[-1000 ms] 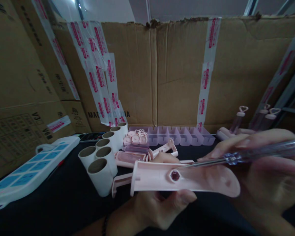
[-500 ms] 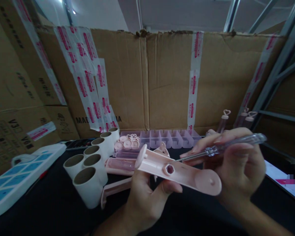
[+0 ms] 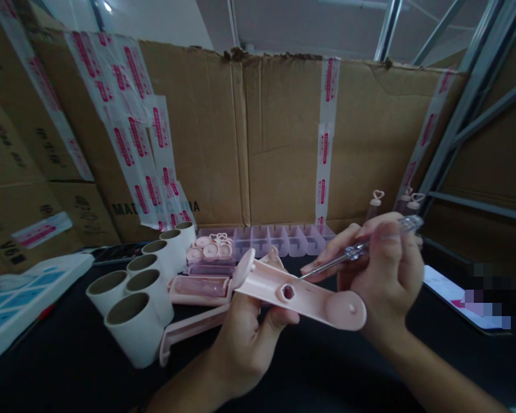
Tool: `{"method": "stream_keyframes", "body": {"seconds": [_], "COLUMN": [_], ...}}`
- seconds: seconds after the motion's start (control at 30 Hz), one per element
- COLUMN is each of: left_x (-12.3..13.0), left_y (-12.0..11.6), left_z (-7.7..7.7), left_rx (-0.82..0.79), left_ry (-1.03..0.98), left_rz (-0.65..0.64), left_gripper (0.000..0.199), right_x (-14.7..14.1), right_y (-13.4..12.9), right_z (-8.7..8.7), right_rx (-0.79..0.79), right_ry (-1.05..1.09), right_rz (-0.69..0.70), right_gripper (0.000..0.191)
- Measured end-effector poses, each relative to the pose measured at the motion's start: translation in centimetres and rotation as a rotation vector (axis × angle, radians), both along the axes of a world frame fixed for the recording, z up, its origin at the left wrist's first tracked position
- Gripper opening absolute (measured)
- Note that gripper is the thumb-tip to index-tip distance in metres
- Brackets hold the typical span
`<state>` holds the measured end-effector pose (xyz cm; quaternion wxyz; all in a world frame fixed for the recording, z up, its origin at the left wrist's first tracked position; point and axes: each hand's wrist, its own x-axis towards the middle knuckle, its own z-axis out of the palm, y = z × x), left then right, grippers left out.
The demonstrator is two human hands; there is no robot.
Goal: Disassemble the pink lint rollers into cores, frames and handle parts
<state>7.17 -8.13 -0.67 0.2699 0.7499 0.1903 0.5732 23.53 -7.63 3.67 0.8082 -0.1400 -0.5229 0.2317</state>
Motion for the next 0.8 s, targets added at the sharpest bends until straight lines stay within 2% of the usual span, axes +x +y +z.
{"method": "stream_keyframes", "body": {"seconds": [0.23, 0.4, 0.6, 0.8], "left_x": [-0.1, -0.3, -0.7, -0.9], "left_y": [0.2, 0.3, 0.5, 0.8], "left_z": [-0.1, -0.2, -1.2, -1.8], "left_rx": [0.011, -0.016, -0.036, -0.012], "left_ry": [0.013, 0.044, 0.072, 0.128], "left_rz": [-0.003, 0.002, 0.026, 0.03], "left_gripper": [0.021, 0.022, 0.024, 0.024], "right_x": [0.2, 0.2, 0.4, 1.0], "right_y": [0.4, -0.2, -0.1, 0.5], "right_z": [-0.2, -0.3, -0.2, -0.3], "right_rx": [-0.048, -0.205, -0.252, -0.305], "right_ry": [-0.009, -0.044, -0.039, -0.148], "right_rz": [-0.004, 0.04, 0.067, 0.081], "right_gripper": [0.019, 0.017, 0.017, 0.019]}}
